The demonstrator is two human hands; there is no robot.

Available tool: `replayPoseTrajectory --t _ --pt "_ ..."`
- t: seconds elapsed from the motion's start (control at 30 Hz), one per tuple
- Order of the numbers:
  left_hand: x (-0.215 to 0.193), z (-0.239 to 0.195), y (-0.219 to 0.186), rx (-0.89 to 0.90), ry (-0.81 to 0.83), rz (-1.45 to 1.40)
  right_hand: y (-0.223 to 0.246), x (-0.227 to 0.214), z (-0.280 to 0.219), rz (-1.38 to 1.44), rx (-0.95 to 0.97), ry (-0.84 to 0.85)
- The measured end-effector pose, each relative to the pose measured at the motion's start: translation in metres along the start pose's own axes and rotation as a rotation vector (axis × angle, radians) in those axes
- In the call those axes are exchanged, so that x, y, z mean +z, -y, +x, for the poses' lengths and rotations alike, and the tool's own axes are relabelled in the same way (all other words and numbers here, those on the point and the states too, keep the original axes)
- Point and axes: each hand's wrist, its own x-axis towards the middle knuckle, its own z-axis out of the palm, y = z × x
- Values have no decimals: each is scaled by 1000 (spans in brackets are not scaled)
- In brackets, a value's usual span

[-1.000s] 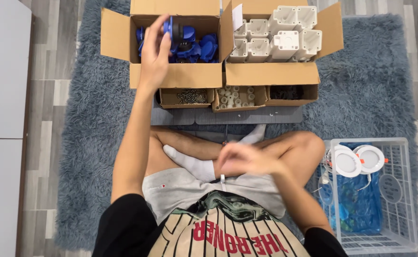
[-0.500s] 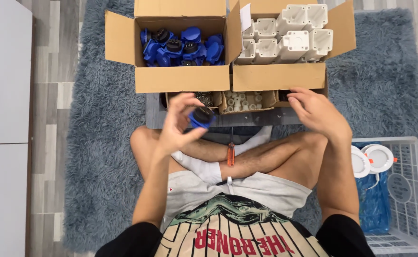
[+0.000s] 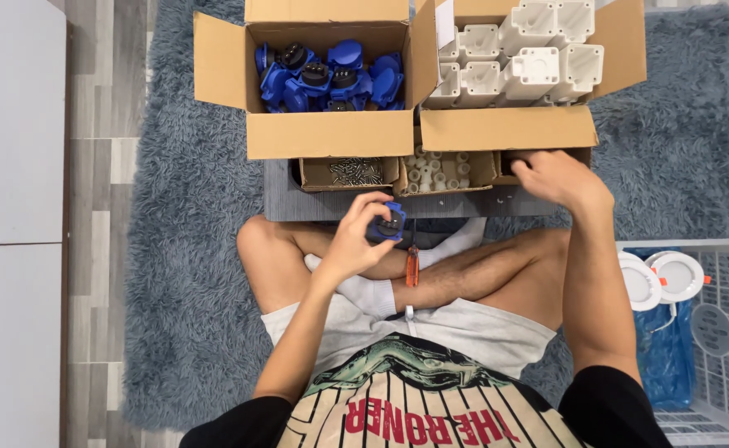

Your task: Assembling electrical light fixtures and junction boxes using a screwdriver

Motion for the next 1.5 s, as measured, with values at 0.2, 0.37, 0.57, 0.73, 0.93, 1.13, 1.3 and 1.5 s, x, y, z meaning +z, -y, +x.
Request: replayPoseTrajectory --t 0.2,0.37,0.57,0.73,0.93,1.13,1.3,1.5 --pt "24 -2 28 -31 72 96 44 -29 -6 -40 23 9" --pt "30 8 30 -83 75 162 37 -22 -9 11 -36 -57" --pt "37 12 27 -85 106 212 28 -22 -1 -83 -74 -128" --pt "48 19 30 14 149 221 -45 31 74 -259 -59 -161" --pt "63 31 45 62 206 262 -30 15 52 -306 -66 -194" --pt "70 26 49 154 137 314 -20 2 -5 3 -197 -367" --pt "57 18 31 133 24 343 -6 0 -53 231 -453 -741" --pt "57 3 61 109 -18 544 15 7 -93 488 -518 -838"
